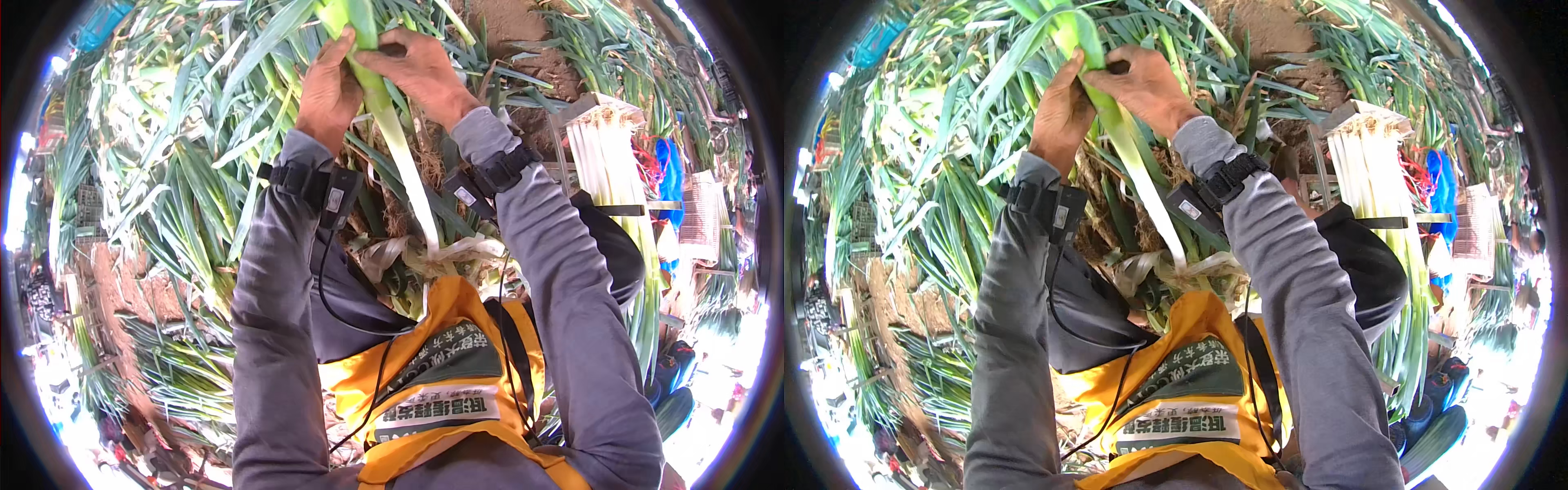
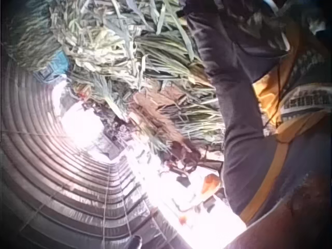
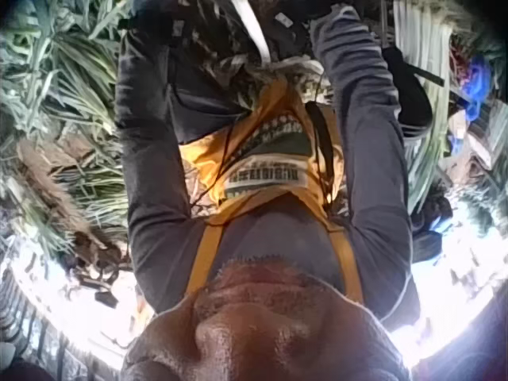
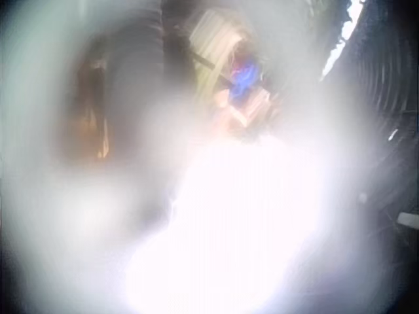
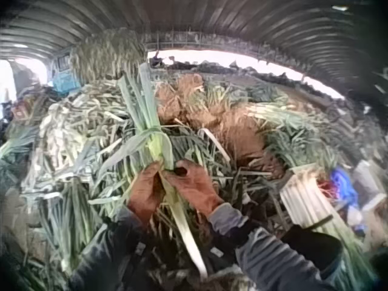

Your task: Peeling, trimming, and sorting leeks for storage in a crate.

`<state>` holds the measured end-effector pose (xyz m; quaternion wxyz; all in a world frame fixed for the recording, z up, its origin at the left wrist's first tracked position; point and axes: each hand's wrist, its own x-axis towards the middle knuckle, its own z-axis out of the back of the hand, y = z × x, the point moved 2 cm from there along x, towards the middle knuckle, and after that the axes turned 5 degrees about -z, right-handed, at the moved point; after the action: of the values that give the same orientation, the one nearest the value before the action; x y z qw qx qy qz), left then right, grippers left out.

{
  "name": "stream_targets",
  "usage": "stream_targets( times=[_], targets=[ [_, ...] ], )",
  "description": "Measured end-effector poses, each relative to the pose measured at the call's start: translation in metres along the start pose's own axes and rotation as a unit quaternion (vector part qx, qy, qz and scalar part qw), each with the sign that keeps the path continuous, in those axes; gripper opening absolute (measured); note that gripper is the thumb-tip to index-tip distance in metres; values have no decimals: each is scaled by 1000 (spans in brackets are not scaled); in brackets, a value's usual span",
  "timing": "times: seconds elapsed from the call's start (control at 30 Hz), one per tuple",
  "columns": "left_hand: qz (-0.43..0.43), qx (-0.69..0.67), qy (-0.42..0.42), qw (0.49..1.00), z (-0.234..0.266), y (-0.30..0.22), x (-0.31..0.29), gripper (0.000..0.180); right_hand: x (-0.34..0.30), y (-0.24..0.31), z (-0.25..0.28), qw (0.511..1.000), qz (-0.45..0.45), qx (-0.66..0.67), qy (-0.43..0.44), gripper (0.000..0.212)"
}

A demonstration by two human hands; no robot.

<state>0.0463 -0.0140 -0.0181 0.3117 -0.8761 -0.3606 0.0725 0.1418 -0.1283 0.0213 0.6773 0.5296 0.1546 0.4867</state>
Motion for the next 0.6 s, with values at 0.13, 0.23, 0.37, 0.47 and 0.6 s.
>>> stream_targets(
  times=[0.13,0.23,0.37,0.47,0.6],
  targets=[
    [-39,55,-29,997,3,2,2,14,-10,3,-1,999,-12,43,-20,33],
    [-60,74,-47,994,19,-5,10,12,-28,4,2,992,-42,109,-36,22],
    [-82,117,-98,985,38,-25,14,16,-64,-9,39,983,-16,166,-76,19],
    [-138,105,-135,976,48,-46,21,15,-100,-40,70,960,-105,229,-119,24],
    [-196,198,-178,944,71,-86,29,14,-173,-130,69,943,-281,-175,-45,45]
  ],
)
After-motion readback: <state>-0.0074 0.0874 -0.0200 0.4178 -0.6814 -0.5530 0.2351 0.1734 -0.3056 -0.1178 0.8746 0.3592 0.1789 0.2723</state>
